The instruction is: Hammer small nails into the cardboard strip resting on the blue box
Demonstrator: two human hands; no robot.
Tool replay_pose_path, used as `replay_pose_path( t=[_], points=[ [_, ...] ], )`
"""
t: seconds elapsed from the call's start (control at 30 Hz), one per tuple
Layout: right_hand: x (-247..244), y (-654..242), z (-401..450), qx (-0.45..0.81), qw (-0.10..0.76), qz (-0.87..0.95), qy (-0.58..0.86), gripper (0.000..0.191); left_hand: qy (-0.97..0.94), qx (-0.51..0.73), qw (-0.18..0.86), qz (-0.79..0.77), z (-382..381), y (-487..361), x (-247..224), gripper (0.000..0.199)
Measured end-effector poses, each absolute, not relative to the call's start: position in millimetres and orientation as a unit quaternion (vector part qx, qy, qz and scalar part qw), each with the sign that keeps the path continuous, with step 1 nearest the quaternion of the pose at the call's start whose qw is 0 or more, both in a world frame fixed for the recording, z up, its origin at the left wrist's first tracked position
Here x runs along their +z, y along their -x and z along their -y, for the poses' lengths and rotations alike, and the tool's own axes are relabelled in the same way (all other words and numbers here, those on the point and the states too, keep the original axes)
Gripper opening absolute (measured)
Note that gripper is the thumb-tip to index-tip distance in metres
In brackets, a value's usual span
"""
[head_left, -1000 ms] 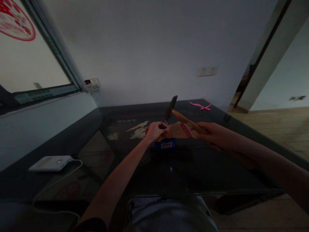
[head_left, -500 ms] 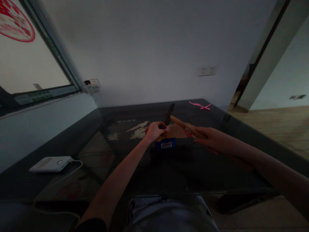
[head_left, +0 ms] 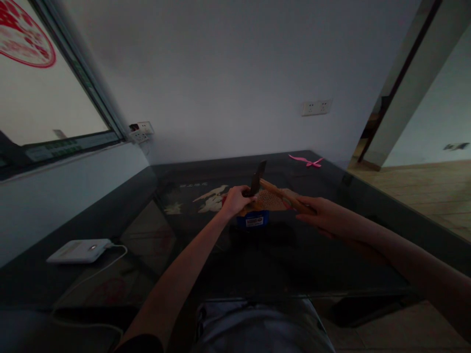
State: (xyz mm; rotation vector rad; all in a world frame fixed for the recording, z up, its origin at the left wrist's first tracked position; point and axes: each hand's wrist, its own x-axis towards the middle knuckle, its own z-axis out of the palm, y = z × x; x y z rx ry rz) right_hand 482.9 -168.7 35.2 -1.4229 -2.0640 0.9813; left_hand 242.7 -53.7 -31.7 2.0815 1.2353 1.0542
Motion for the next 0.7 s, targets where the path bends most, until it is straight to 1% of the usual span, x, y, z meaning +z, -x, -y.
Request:
replay_pose_path(
  t=[0.13,0.27,0.33,0.43,0.5,0.53,0.63,0.7],
  points=[
    [39.1,-488.8,175.7,0.375,0.247,0.742,0.498,0.043,-0.765,0.397,0.260,-0.436,52.2,-243.6,-33.6,0.011],
    [28.9,-496.9,188.6,0.403,0.269,0.713,0.507,0.044,-0.780,0.392,0.271,-0.407,52.0,-243.0,-31.2,0.014],
    [15.3,-500.1,194.9,0.416,0.296,0.687,0.517,0.046,-0.795,0.388,0.271,-0.379,51.9,-239.8,-27.6,0.021],
    [-11.2,-502.7,202.3,0.446,0.344,0.647,0.514,0.053,-0.806,0.401,0.257,-0.352,53.6,-229.0,-18.4,0.037],
    [-29.3,-502.5,206.5,0.465,0.377,0.622,0.504,0.056,-0.806,0.418,0.219,-0.356,59.9,-217.7,-9.1,0.043],
    [-37.6,-501.7,208.6,0.477,0.392,0.609,0.498,0.056,-0.806,0.428,0.190,-0.362,65.7,-211.4,-3.8,0.042],
    [-57.6,-496.9,215.1,0.517,0.438,0.564,0.472,0.057,-0.800,0.465,0.093,-0.367,94.1,-193.8,11.5,0.030],
    [-66.7,-492.7,219.2,0.547,0.466,0.530,0.450,0.057,-0.807,0.464,0.043,-0.362,118.6,-186.6,16.8,0.019]
  ],
)
